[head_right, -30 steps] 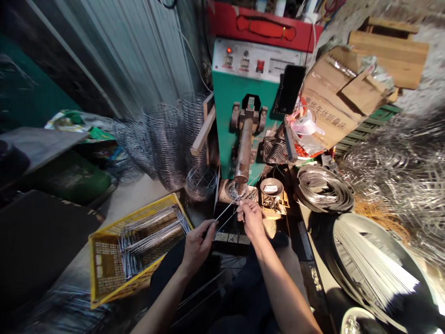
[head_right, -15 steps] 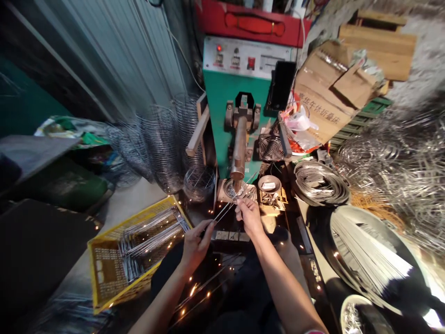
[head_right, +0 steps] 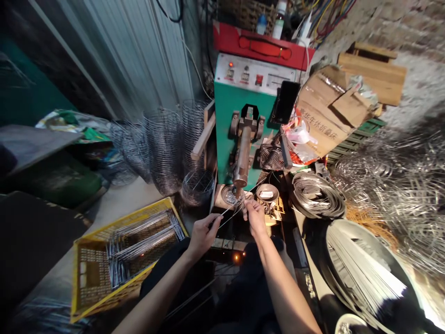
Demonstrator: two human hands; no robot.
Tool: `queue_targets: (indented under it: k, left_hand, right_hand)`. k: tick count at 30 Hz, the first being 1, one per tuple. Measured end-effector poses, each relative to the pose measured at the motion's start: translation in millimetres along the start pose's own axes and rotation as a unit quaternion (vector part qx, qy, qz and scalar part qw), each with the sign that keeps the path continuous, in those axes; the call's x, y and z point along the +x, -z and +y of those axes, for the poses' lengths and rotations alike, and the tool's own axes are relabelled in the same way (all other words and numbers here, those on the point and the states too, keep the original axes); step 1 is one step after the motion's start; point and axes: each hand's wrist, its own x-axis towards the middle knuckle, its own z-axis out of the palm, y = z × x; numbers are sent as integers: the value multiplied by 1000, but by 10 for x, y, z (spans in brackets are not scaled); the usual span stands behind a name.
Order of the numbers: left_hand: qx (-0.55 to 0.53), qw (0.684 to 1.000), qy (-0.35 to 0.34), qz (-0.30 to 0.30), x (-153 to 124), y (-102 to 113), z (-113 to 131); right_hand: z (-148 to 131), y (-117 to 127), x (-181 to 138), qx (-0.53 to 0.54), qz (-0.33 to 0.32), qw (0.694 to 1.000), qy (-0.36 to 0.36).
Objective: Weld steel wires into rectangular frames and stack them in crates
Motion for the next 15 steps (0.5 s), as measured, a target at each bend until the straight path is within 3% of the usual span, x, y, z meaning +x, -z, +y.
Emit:
queue_targets:
  k: [8,15]
  left_hand:
    - [-7,1000,17,-18,58,86,12]
    - [14,999,26,-33,96,121,-15]
  right_hand:
    - [-86,-54,-18,-12,-9,1000,20]
    - [4,-9,53,1,-8,1000,4]
